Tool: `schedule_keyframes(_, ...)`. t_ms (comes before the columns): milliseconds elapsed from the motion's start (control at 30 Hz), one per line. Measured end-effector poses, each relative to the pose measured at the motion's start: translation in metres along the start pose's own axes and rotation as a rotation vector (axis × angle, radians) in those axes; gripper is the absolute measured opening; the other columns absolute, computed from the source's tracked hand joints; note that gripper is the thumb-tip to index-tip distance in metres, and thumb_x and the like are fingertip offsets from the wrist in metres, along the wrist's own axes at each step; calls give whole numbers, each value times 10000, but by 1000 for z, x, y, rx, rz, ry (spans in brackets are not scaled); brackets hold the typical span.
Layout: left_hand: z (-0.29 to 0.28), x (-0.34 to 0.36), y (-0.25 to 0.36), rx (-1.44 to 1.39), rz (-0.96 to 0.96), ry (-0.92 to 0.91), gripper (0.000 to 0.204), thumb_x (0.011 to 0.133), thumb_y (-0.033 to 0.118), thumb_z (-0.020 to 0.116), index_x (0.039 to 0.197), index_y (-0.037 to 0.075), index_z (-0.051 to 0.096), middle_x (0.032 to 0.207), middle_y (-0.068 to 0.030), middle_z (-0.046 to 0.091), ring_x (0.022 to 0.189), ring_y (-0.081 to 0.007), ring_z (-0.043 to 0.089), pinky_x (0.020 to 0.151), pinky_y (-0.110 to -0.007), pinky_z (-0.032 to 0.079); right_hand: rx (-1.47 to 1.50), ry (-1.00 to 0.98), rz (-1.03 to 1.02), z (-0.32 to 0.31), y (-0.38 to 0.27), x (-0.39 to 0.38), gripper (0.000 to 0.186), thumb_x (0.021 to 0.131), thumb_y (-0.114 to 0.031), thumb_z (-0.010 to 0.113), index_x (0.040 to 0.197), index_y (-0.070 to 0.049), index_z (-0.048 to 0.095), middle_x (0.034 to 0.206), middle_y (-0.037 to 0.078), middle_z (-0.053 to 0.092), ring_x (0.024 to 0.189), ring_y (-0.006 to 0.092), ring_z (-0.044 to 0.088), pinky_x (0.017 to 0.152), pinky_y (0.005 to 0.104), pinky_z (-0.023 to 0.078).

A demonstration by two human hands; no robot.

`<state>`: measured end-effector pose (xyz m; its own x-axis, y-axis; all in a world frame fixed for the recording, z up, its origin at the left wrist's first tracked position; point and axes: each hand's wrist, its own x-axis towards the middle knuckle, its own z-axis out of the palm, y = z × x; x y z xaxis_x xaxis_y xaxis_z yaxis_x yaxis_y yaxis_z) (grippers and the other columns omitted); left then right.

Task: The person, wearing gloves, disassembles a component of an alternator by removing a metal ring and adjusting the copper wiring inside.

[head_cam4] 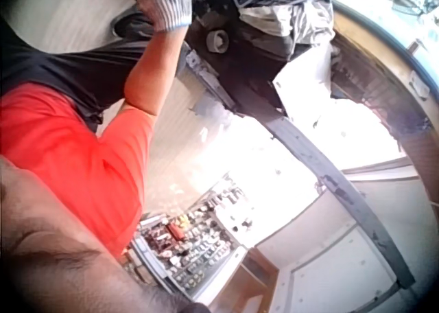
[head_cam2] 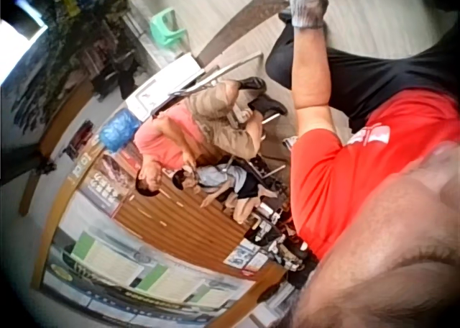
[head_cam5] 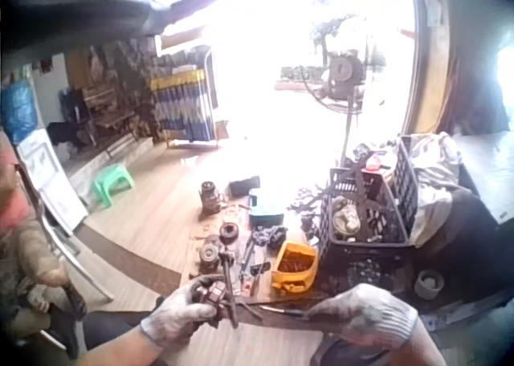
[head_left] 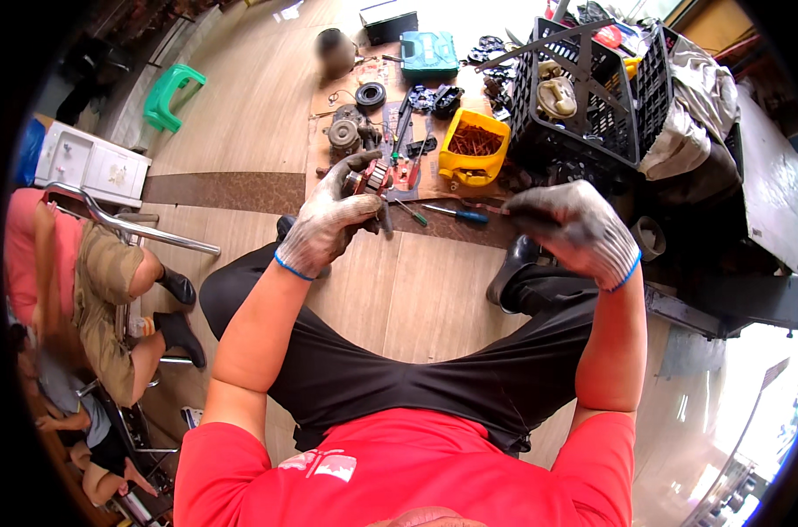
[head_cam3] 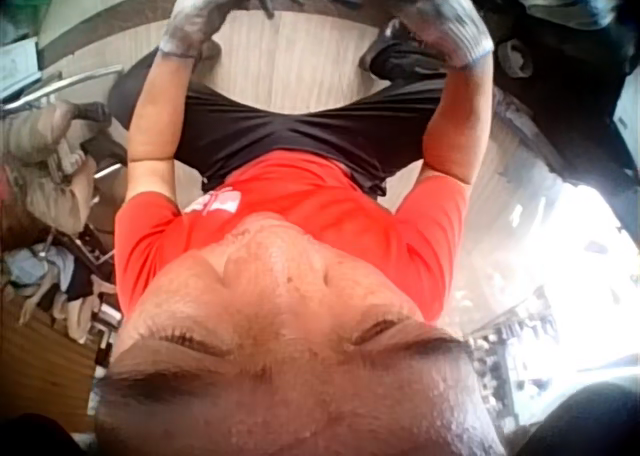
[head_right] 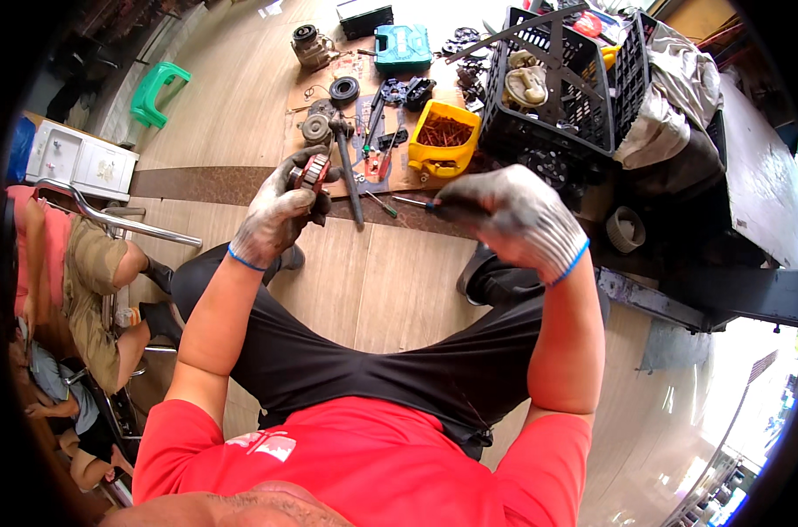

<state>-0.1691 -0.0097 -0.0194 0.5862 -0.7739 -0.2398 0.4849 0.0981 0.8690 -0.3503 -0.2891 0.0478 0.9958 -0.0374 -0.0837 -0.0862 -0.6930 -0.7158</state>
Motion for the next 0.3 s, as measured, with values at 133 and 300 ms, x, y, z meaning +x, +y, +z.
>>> schedule_keyframes(133, 3, 1, -5, 356, -15, 98, 733, 823, 151, 790, 1450, -8, 445, 1056, -94, 643, 861, -165, 652, 702, -291, 552, 72, -51, -153, -4, -14, -12, 229, 904, -191, 738, 1085, -51, 754, 926, 168, 741, 817, 309, 729, 740, 357, 573)
schedule_keyframes(300, 22, 0, -4, 841, -65, 160, 769, 841, 247, 830, 1479, 46, 452, 1189, -129, 647, 994, -182, 658, 875, -290, 560, 166, -82, -261, -4, -21, -6, 240, 922, -199, 737, 1102, -41, 751, 957, 165, 755, 852, 290, 749, 776, 347, 586)
